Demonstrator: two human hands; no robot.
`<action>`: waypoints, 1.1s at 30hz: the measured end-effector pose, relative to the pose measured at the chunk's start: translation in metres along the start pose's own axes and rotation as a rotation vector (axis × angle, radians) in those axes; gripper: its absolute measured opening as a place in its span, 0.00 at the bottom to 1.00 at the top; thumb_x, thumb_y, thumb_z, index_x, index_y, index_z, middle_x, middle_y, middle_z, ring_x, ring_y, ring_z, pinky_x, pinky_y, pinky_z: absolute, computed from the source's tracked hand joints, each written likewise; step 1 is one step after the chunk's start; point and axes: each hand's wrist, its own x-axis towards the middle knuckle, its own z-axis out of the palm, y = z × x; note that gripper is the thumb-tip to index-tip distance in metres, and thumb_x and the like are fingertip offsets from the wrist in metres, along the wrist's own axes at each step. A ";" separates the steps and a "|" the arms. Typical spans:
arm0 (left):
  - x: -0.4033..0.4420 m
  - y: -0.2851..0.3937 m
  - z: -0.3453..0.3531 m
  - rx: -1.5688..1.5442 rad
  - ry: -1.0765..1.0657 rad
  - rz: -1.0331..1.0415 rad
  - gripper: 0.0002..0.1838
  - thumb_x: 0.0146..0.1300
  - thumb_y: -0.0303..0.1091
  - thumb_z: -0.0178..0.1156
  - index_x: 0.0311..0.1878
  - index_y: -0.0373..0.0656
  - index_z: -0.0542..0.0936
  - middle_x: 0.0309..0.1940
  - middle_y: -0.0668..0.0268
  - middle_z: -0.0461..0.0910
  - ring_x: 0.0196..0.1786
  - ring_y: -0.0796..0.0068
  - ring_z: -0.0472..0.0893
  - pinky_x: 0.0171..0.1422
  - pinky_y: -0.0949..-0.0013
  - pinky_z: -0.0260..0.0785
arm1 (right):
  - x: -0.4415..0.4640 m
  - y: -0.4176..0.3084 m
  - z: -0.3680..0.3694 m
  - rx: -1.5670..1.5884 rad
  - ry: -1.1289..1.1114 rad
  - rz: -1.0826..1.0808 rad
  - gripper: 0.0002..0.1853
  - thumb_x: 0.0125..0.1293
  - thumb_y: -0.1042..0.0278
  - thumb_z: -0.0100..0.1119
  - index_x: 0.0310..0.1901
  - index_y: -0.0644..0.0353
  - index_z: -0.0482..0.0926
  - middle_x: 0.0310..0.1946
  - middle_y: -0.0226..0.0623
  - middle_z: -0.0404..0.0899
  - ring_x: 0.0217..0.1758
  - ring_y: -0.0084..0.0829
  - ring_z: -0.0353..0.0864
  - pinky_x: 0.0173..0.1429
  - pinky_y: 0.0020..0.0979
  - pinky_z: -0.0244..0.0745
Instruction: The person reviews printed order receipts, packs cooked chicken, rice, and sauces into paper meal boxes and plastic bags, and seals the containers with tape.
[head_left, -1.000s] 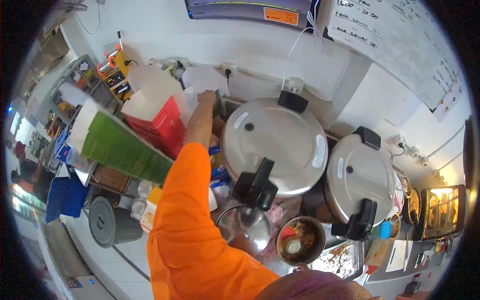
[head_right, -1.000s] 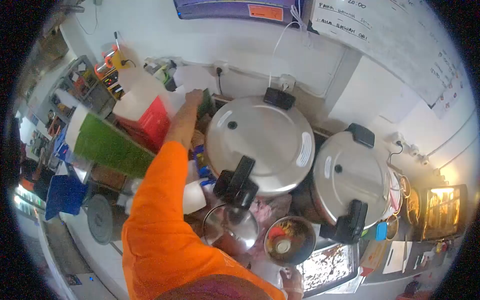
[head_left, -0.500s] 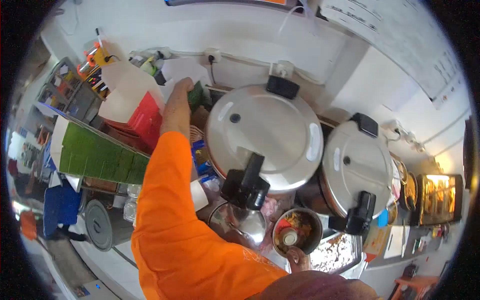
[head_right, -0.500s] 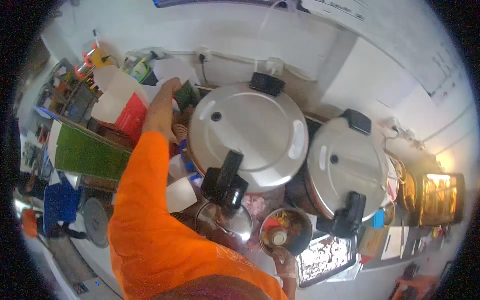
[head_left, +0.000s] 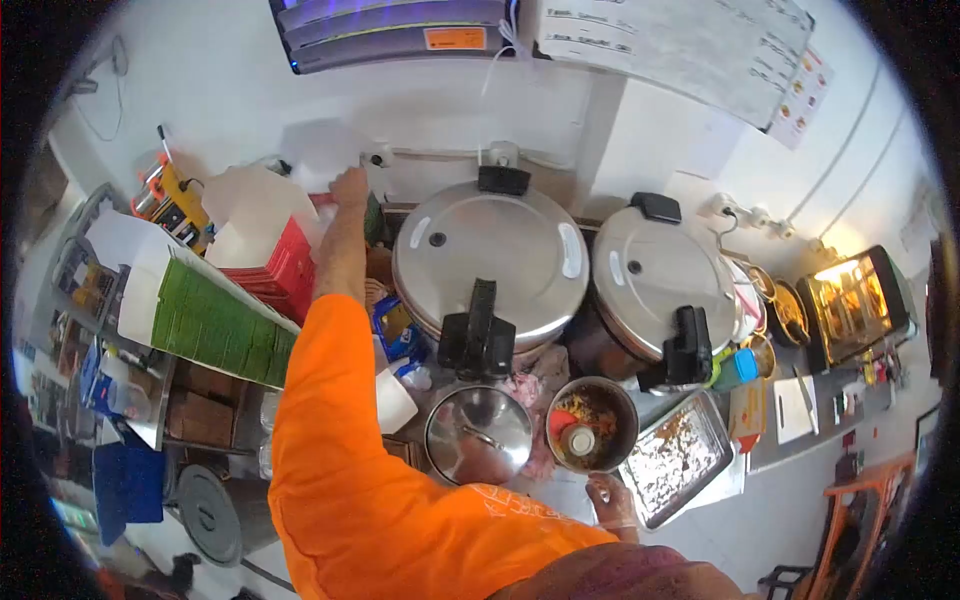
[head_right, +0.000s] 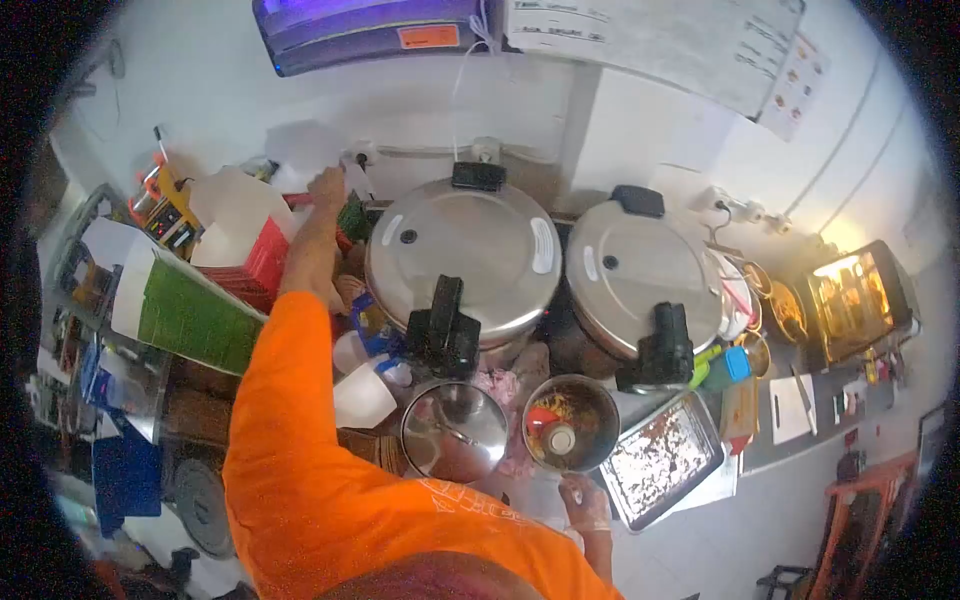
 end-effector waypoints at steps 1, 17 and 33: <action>0.001 0.003 -0.004 0.001 0.040 -0.013 0.12 0.68 0.35 0.51 0.48 0.49 0.82 0.45 0.58 0.83 0.49 0.54 0.84 0.46 0.50 0.78 | -0.006 0.005 0.001 -0.015 0.009 -0.009 0.13 0.62 0.63 0.64 0.46 0.58 0.82 0.40 0.46 0.85 0.44 0.44 0.85 0.48 0.39 0.78; -0.512 0.140 -0.335 -0.241 -0.110 1.690 0.07 0.59 0.32 0.56 0.35 0.38 0.79 0.30 0.58 0.83 0.30 0.56 0.85 0.31 0.56 0.77 | -0.090 -0.136 0.056 0.763 0.381 -0.016 0.28 0.72 0.59 0.54 0.70 0.55 0.61 0.63 0.40 0.71 0.63 0.37 0.72 0.69 0.37 0.66; -0.456 0.329 -0.254 -1.038 -0.194 0.844 0.41 0.66 0.54 0.59 0.70 0.32 0.61 0.62 0.47 0.73 0.64 0.44 0.72 0.69 0.55 0.62 | -0.020 0.229 0.095 -0.015 0.403 0.301 0.34 0.65 0.39 0.56 0.55 0.66 0.79 0.54 0.56 0.79 0.59 0.51 0.78 0.62 0.44 0.69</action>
